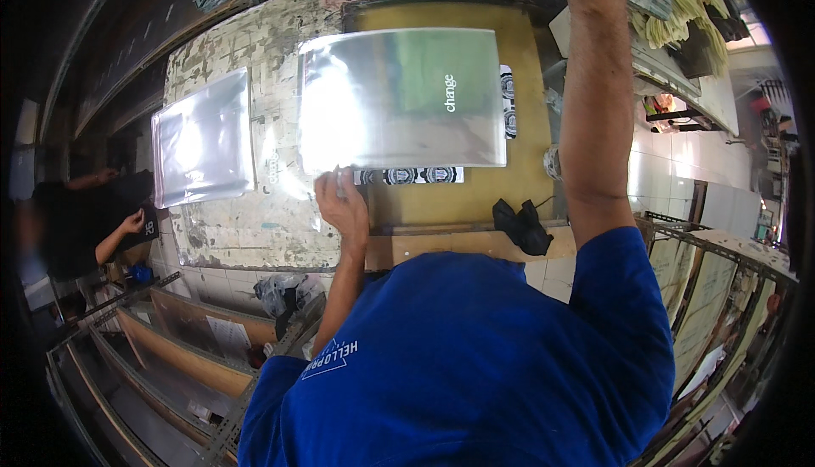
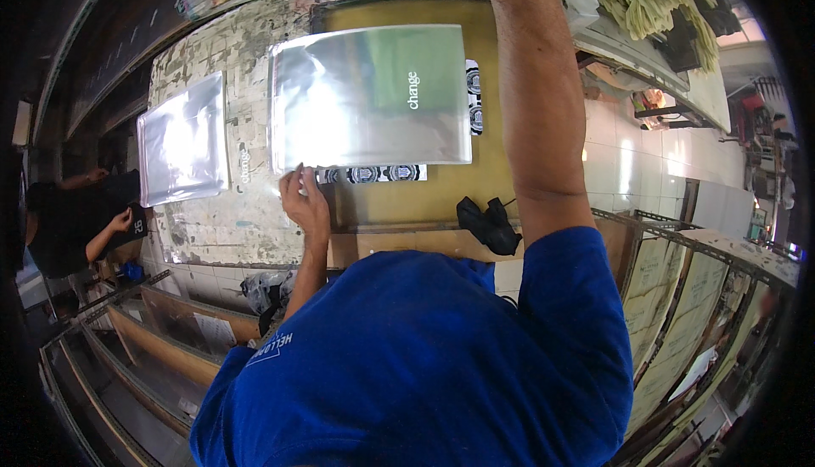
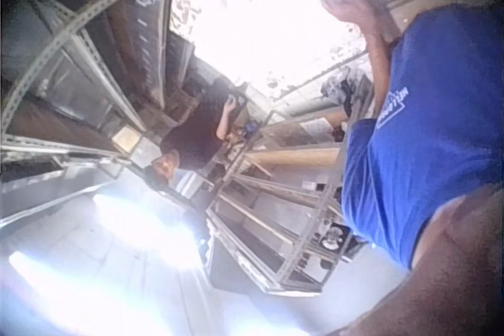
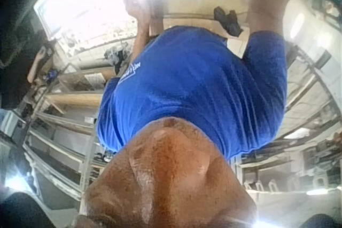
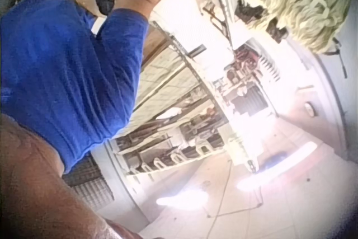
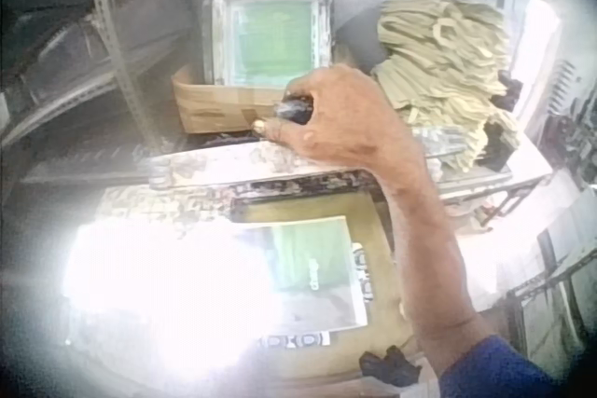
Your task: The person performs screen printing by applying ink through a screen onto plastic sheets, repeating the process for multiple items.
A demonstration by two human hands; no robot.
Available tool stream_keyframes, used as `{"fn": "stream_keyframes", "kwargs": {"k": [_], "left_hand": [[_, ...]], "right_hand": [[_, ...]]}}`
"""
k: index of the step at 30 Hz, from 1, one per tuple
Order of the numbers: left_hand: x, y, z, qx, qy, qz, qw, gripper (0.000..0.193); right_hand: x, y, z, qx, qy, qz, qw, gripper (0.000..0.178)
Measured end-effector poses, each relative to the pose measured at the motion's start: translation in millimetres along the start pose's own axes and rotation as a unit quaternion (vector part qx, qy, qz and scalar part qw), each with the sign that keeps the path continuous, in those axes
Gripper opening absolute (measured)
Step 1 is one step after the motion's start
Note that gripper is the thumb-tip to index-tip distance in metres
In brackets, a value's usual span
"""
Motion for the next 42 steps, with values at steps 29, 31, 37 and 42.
{"fn": "stream_keyframes", "kwargs": {"k": [29,31,37,42], "left_hand": [[25.1,17.9,20.0,0.043,0.28,-0.001,0.959,0.033],[15.9,19.6,20.7,0.023,0.252,0.023,0.967,0.028],[-17.4,46.1,13.7,-0.02,0.071,0.027,0.997,0.026],[-40.6,87.6,-5.7,-0.032,-0.186,-0.089,0.978,0.026]], "right_hand": [[-7.8,2.7,4.3,-0.021,0.006,-0.033,0.999,0.043],[-8.9,2.7,4.2,-0.036,0.009,-0.043,0.998,0.044],[-6.4,2.1,3.1,-0.037,0.008,-0.036,0.999,0.044],[-15.9,6.6,9.0,-0.051,0.018,-0.042,0.998,0.043]]}}
Point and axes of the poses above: each hand's wrist, its own y-axis towards the middle knuckle, its own z-axis out of the palm, x = y × z, the point moved 7 cm from there along y, towards the middle knuckle
